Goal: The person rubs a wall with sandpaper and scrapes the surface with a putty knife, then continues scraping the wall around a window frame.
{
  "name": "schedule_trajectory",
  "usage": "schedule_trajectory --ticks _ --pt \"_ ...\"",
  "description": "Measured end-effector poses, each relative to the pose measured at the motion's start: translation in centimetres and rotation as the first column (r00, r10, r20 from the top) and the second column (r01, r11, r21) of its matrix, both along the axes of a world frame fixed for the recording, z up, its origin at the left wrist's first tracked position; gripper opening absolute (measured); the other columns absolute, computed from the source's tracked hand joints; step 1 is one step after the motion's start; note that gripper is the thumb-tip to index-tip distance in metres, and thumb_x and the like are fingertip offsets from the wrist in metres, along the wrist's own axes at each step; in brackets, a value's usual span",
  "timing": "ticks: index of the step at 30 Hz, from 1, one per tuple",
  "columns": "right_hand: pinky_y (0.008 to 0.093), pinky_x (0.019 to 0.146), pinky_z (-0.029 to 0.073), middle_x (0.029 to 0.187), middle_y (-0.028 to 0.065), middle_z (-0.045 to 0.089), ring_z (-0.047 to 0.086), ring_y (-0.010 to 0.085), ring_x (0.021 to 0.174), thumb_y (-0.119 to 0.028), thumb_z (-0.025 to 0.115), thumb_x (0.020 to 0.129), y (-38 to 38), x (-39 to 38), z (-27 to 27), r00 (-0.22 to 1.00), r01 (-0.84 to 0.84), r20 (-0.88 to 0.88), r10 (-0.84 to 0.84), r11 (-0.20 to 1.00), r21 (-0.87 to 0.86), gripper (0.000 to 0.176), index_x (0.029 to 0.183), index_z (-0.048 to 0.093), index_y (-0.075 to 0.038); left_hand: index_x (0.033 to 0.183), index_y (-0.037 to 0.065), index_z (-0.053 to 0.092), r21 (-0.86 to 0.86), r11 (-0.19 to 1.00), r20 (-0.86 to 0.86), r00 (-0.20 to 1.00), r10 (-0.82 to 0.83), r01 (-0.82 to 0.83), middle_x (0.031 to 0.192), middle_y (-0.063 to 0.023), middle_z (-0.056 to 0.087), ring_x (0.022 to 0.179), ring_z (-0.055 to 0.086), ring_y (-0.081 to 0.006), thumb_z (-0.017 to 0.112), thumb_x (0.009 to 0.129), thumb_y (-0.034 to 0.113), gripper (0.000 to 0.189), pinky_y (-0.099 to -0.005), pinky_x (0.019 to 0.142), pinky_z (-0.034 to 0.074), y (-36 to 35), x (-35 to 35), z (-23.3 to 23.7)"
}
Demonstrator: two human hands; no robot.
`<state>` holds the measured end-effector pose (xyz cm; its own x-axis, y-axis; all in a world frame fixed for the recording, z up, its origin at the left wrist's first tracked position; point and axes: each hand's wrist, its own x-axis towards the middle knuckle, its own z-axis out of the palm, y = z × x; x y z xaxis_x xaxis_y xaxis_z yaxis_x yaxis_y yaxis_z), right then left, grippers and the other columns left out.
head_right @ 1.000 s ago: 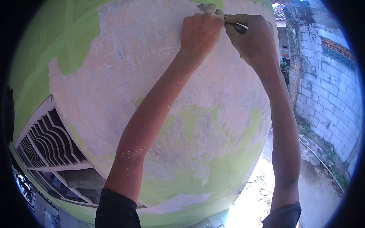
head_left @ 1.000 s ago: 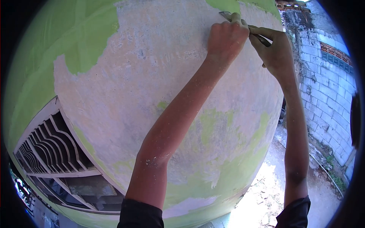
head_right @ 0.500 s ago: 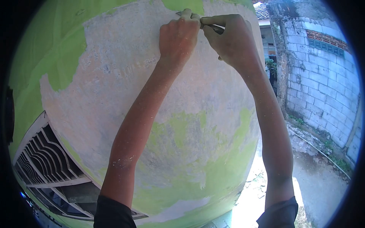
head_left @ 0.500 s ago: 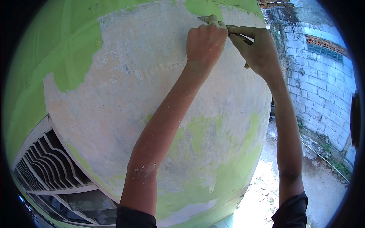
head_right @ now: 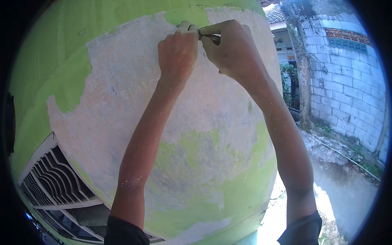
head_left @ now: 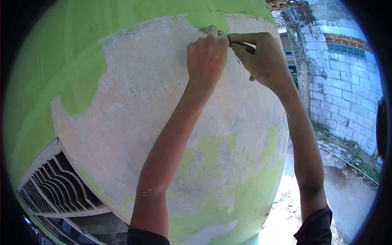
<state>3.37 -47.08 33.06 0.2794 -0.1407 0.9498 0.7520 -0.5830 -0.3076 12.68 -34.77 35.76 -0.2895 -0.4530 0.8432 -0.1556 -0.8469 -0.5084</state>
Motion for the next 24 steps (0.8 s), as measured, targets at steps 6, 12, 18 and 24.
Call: schedule_trajectory --ticks 6,12,18,24 --pt "0.0384 0.064 0.053 0.071 0.0231 0.068 0.066 0.0296 0.058 -0.006 0.06 0.084 0.8 3.1 0.2 0.988 0.04 0.151 -0.037 0.999 -0.021 0.023 0.1 0.071 0.006 0.081 0.008 0.065 -0.006 0.997 0.004 0.997 0.074 -0.074 0.085 -0.0076 0.066 0.063 0.07 -0.0193 0.069 0.078 0.011 0.005 -0.0298 0.051 0.054 0.1 0.6 1.0" --pt "0.0357 0.058 0.053 0.069 0.0212 0.068 0.064 0.0254 0.051 -0.008 0.061 0.086 0.7 0.6 0.5 0.999 0.039 0.014 -0.039 0.999 -0.003 0.023 0.101 0.072 0.005 0.084 0.009 0.063 -0.027 0.998 -0.068 0.996 0.053 -0.055 0.087 -0.0063 0.065 0.065 0.07 -0.0256 0.062 0.085 0.01 0.003 -0.0351 0.054 0.055 0.5 -0.4 1.1" --pt "0.0348 0.058 0.053 0.069 0.0207 0.068 0.066 0.0237 0.053 -0.008 0.061 0.085 1.0 1.2 0.4 0.986 0.118 0.124 -0.107 0.99 -0.082 0.023 0.103 0.072 0.003 0.083 0.008 0.064 -0.017 0.999 0.02 0.999 0.034 -0.034 0.087 -0.0067 0.064 0.064 0.07 -0.0219 0.064 0.081 0.009 0.001 -0.0331 0.053 0.055 1.1 0.0 1.2" --pt "0.031 0.048 0.053 0.061 0.0112 0.064 0.061 0.0159 0.048 -0.012 0.061 0.088 1.2 -0.5 1.2 0.999 0.031 -0.026 -0.033 0.998 -0.059 0.026 0.107 0.072 0.001 0.078 0.008 0.065 0.029 0.999 0.057 0.998 0.022 -0.024 0.085 -0.0077 0.066 0.066 0.071 -0.02 0.067 0.078 0.009 0.002 -0.0315 0.054 0.056 1.9 -0.3 1.8"
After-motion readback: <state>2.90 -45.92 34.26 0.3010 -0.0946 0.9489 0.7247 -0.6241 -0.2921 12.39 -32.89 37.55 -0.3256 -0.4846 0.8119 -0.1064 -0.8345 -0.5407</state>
